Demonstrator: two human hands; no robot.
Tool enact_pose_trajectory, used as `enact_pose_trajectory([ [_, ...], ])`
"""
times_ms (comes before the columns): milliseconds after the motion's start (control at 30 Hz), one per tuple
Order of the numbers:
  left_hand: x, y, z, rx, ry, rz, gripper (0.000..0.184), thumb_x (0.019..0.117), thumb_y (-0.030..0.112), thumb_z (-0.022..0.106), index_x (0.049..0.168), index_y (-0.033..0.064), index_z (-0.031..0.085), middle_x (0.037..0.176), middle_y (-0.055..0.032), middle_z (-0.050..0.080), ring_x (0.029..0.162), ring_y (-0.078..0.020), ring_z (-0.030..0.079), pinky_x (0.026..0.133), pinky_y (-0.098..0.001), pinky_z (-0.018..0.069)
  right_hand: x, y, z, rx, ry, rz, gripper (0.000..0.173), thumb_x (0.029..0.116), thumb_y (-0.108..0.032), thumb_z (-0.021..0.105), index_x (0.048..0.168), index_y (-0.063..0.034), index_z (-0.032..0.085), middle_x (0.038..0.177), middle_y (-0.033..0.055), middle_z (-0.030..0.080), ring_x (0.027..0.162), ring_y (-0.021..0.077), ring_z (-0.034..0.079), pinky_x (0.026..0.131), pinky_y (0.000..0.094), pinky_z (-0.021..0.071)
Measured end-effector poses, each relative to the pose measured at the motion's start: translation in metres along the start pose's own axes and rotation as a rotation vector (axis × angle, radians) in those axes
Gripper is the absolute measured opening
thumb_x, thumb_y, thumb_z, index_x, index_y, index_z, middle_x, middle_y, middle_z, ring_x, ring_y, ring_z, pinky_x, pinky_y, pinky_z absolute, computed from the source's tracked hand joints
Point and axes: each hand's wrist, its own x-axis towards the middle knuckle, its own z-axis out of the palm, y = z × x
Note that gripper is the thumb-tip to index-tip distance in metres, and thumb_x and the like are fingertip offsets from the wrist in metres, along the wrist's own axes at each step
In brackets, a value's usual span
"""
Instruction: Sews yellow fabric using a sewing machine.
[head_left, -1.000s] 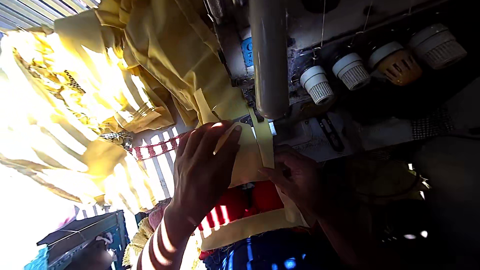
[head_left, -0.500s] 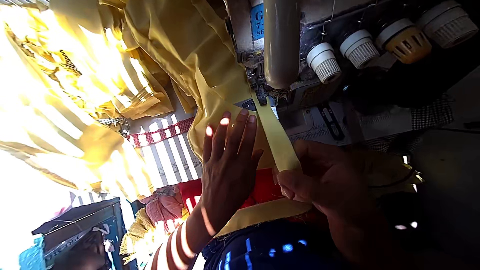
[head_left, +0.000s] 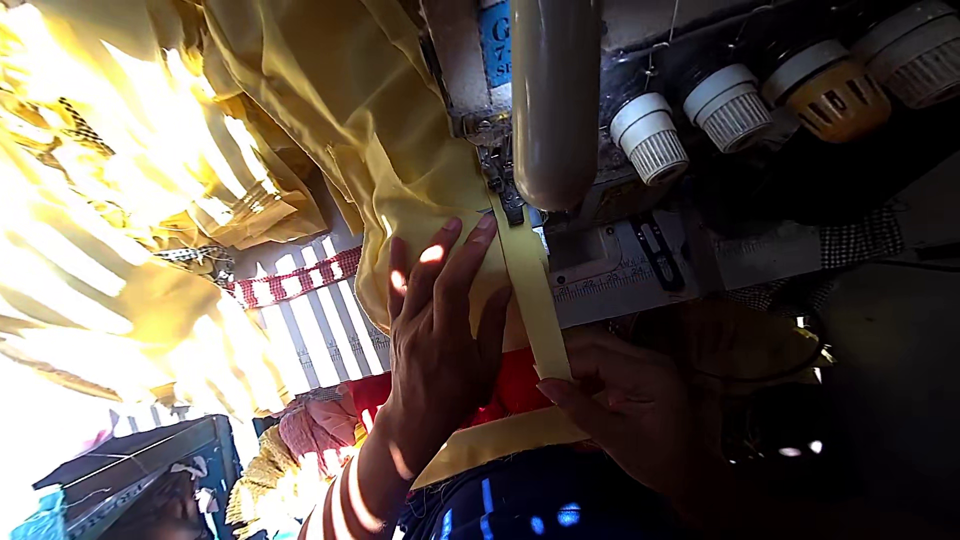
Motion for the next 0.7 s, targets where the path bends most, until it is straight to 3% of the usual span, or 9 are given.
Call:
enact_pose_trajectory([
  [267,0.007,-0.007,-0.002,0.029,-0.01,0.029,0.047,0.1022,0.02,0.06,0.146,0.0068,0.05,0.147,-0.0075,0.059,0.147,-0.0252,0.044,0.127,-0.0562,0.0198,0.01,-0.024,0.001,0.031,0.008,-0.158,0.02,0.0967,-0.016,0.071,0.083,-0.0018,0.066,0.091,0.0061,0.069,0.09,0.0037,0.066,0.073,0.0135,0.0546],
  [467,0.007,-0.007,0.0,0.035,-0.029,0.013,0.049,0.1035,0.024,0.059,0.149,0.0093,0.048,0.15,-0.0044,0.057,0.148,-0.0224,0.042,0.127,-0.0566,0.0181,0.004,-0.018,0.001,-0.028,0.012,-0.129,0.019,0.0967,-0.017,0.07,0.084,-0.0032,0.068,0.091,0.0049,0.069,0.089,0.0037,0.067,0.072,0.0139,0.0555],
  [700,0.011,-0.013,-0.005,0.074,-0.084,0.1,0.035,0.1056,0.029,0.053,0.133,0.0108,0.064,0.15,-0.0034,0.058,0.149,-0.0236,0.04,0.125,-0.0608,0.0177,0.001,0.03,0.005,-0.017,0.082,0.007,0.018,0.0958,-0.017,0.069,0.086,-0.0033,0.072,0.091,0.0032,0.072,0.086,0.0041,0.068,0.076,0.0178,0.058],
])
